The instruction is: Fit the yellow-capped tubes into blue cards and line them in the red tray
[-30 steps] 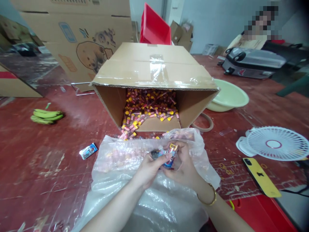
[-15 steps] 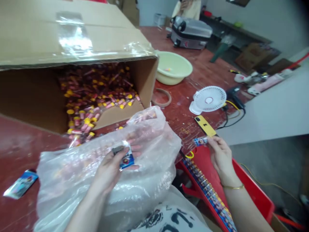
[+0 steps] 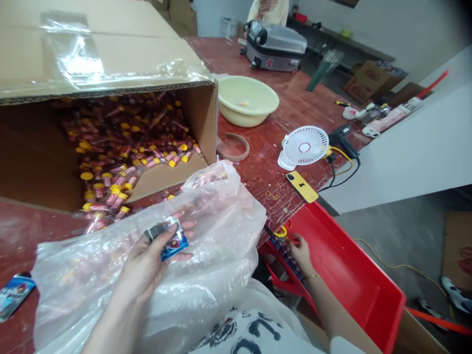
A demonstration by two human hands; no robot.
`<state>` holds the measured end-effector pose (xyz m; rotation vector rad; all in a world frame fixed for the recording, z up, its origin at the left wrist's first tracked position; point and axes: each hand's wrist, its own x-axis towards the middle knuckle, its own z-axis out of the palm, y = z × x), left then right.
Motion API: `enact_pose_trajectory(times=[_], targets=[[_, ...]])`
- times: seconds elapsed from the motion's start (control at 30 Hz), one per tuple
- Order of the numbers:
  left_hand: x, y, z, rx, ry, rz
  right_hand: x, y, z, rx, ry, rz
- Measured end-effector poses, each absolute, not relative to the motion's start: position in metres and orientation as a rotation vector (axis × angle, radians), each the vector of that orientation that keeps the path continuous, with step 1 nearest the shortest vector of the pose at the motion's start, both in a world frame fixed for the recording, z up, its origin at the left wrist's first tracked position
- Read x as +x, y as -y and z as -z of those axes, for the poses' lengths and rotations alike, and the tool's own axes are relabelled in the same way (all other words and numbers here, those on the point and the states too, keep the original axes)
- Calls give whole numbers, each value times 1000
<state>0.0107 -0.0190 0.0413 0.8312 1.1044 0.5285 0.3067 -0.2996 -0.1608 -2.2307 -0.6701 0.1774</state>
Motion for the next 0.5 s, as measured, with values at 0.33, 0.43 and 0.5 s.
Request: enact_pose_trajectory(times=[0.33,0.43,0.5], targets=[[-12,19,-22,856,-1002,-489,282,146,40,-1780,1114,90],[-14,21,-21,851,-972,-516,245,48,14,-1685,1548,-233],[-16,23,-22,835,-972,-541,220,-5,13,-1696,1741,-455]])
